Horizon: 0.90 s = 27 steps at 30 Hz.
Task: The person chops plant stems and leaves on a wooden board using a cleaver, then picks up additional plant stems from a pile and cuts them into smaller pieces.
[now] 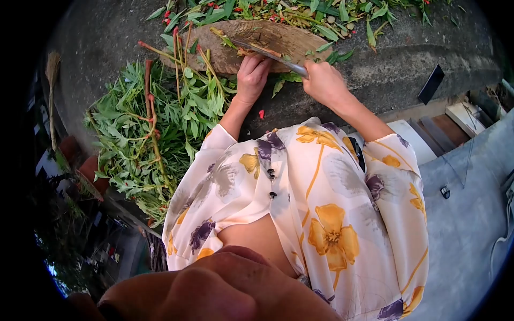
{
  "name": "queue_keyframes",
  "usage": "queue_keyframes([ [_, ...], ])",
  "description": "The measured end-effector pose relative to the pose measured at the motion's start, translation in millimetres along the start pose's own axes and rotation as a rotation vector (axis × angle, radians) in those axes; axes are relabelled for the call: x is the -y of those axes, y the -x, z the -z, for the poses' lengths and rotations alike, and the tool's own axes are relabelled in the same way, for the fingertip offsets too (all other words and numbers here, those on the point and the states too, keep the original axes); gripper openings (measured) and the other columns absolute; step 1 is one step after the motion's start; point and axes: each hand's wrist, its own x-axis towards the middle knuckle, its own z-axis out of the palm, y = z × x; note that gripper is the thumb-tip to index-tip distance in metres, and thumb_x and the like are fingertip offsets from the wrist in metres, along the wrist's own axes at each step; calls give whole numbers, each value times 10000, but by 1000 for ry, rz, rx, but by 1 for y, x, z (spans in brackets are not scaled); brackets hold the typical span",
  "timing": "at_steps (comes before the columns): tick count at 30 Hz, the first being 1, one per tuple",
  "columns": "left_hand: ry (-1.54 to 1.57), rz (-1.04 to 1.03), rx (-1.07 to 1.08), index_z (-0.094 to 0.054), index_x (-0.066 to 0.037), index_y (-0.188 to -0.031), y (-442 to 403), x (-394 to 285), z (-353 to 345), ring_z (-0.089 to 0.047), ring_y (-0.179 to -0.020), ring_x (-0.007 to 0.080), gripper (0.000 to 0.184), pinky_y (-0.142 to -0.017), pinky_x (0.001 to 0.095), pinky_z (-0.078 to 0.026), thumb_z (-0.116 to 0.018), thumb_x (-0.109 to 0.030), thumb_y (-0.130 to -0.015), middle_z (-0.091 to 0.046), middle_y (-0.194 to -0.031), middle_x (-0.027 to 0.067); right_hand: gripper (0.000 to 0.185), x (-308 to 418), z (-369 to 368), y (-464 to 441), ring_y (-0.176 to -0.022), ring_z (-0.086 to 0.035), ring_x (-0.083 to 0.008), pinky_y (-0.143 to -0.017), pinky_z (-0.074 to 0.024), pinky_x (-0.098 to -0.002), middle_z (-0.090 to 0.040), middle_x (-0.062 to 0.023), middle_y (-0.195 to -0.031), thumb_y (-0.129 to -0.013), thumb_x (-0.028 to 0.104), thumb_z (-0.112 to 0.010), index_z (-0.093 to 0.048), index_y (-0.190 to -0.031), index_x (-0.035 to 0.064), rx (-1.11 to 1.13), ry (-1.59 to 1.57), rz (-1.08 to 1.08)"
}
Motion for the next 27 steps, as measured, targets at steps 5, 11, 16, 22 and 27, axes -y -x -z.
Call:
queue_keyframes([
  [5, 14, 45, 15, -729, 0, -914, 7, 5, -6, -654, -942, 312, 204, -805, 396, -550, -729, 45, -715, -678, -994, 103, 161, 8, 3, 1, -796, -693, -479, -748, -564, -564, -690, -278, -789, -824, 76, -639, -649, -955, -16, 23, 121, 4],
  [11, 25, 87, -11, -734, -9, -898, 12, 7, -12, -652, -893, 314, 208, -779, 400, -553, -746, 41, -696, -679, -966, 101, 184, 10, 2, -8, -809, -680, -499, -754, -553, -574, -683, -299, -810, -834, 59, -619, -626, -994, -33, 78, 193, -5],
  [16, 96, 120, -41, -729, 6, -893, 11, 7, -13, -663, -901, 350, 210, -800, 412, -554, -761, 69, -695, -673, -951, 129, 199, 19, 4, -10, -829, -668, -516, -768, -537, -585, -684, -300, -827, -848, 52, -603, -615, -1025, -38, 131, 226, -41],
  [22, 90, 106, -73, -732, -9, -896, 5, 6, -13, -647, -848, 295, 199, -756, 389, -546, -760, 33, -704, -655, -889, 90, 172, 34, 3, -22, -887, -672, -513, -808, -536, -579, -686, -320, -895, -838, 47, -605, -641, -977, -47, 153, 216, -132],
  [27, 82, 109, -64, -728, -3, -927, 0, 3, -11, -659, -897, 283, 189, -807, 375, -548, -743, 23, -740, -672, -923, 91, 210, 15, 25, -46, -790, -702, -434, -732, -550, -502, -689, -282, -821, -831, 111, -682, -681, -938, -70, 225, 118, -178],
])
